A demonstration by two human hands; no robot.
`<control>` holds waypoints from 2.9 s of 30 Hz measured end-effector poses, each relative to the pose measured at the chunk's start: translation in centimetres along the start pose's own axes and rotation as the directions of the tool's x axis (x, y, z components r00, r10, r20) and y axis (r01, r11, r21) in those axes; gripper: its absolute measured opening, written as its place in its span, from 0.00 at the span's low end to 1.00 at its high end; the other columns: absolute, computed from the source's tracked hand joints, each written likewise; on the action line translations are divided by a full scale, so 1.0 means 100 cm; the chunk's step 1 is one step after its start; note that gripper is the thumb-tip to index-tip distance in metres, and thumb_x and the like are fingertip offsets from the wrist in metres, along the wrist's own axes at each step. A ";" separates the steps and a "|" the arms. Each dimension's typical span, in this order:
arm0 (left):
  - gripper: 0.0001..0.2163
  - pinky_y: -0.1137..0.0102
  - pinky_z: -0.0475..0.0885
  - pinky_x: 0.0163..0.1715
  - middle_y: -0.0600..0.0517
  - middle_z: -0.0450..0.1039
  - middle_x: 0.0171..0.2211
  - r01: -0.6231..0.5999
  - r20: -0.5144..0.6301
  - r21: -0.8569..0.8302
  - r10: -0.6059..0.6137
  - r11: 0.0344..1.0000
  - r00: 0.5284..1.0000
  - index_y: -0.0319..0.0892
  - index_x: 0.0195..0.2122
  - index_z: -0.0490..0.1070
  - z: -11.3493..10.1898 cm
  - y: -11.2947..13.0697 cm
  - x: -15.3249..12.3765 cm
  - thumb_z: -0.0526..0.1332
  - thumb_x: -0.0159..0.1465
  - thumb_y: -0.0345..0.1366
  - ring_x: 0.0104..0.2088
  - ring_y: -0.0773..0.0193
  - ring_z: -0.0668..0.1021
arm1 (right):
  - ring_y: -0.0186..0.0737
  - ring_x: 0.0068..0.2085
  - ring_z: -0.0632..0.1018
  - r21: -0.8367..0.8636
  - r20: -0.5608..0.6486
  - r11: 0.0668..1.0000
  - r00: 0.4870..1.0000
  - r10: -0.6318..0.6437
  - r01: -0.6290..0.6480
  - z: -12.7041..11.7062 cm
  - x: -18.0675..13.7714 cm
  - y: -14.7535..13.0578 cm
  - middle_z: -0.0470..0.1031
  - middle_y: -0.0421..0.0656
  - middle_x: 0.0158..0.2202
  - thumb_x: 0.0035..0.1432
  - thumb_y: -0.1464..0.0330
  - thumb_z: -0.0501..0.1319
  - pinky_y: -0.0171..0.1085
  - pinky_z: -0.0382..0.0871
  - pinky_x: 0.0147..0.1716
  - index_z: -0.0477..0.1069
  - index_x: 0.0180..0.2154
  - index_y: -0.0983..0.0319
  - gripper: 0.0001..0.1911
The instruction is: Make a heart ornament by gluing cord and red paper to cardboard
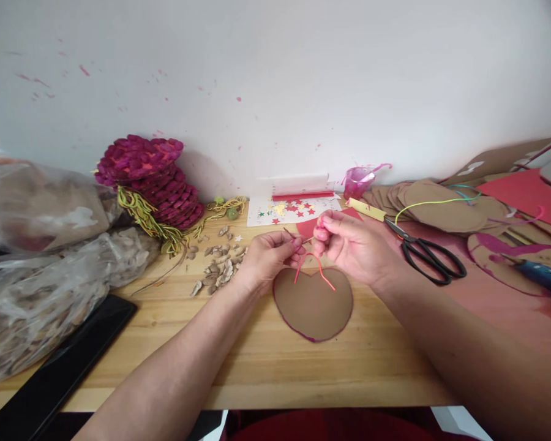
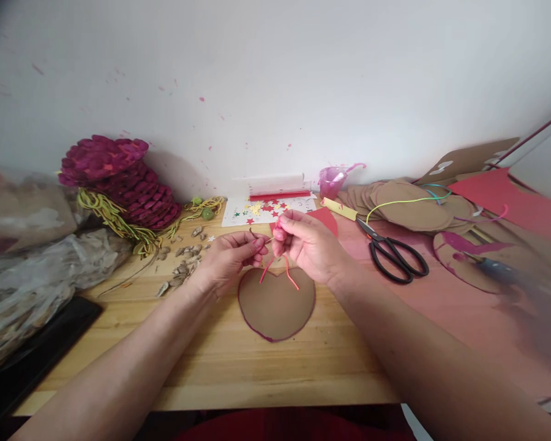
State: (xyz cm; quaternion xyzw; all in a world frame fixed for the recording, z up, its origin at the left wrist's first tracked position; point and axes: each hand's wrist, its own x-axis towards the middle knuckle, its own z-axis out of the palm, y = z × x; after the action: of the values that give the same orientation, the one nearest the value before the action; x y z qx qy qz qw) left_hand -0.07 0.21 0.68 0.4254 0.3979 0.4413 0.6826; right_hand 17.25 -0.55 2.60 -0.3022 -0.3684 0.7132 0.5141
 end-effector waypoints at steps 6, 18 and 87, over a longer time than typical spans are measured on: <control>0.10 0.76 0.69 0.23 0.49 0.77 0.26 -0.058 -0.048 0.048 0.060 0.997 0.997 0.35 0.26 0.77 -0.004 -0.002 0.004 0.74 0.49 0.37 0.22 0.73 0.72 | 0.31 0.25 0.70 -0.171 -0.331 0.920 0.859 -0.390 0.352 -0.016 0.006 -0.026 0.67 0.35 0.23 0.53 0.70 0.67 0.33 0.67 0.27 0.68 0.26 0.60 0.08; 0.16 0.73 0.71 0.32 0.52 0.78 0.31 -0.375 0.093 0.514 0.384 0.772 0.919 0.43 0.51 0.78 0.003 -0.006 -0.008 0.61 0.62 0.30 0.29 0.67 0.75 | 0.38 0.31 0.75 -0.741 0.003 0.640 0.954 -0.299 0.203 0.001 -0.001 0.022 0.78 0.42 0.30 0.57 0.59 0.67 0.37 0.66 0.31 0.79 0.34 0.61 0.12; 0.15 0.79 0.63 0.17 0.43 0.81 0.37 -0.131 -0.100 -0.123 0.119 0.984 0.988 0.36 0.35 0.77 0.005 -0.004 0.001 0.67 0.61 0.45 0.34 0.62 0.83 | 0.38 0.31 0.75 -0.756 0.004 0.602 0.921 -0.389 0.257 0.009 -0.009 0.008 0.77 0.40 0.28 0.58 0.58 0.67 0.37 0.67 0.30 0.78 0.30 0.60 0.12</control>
State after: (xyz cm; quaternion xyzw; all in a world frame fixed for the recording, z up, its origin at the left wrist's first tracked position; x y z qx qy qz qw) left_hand 0.54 0.14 0.46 0.3838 0.3723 0.5272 0.6604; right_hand 16.38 -1.77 2.52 -0.4697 -0.6322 0.3680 0.4943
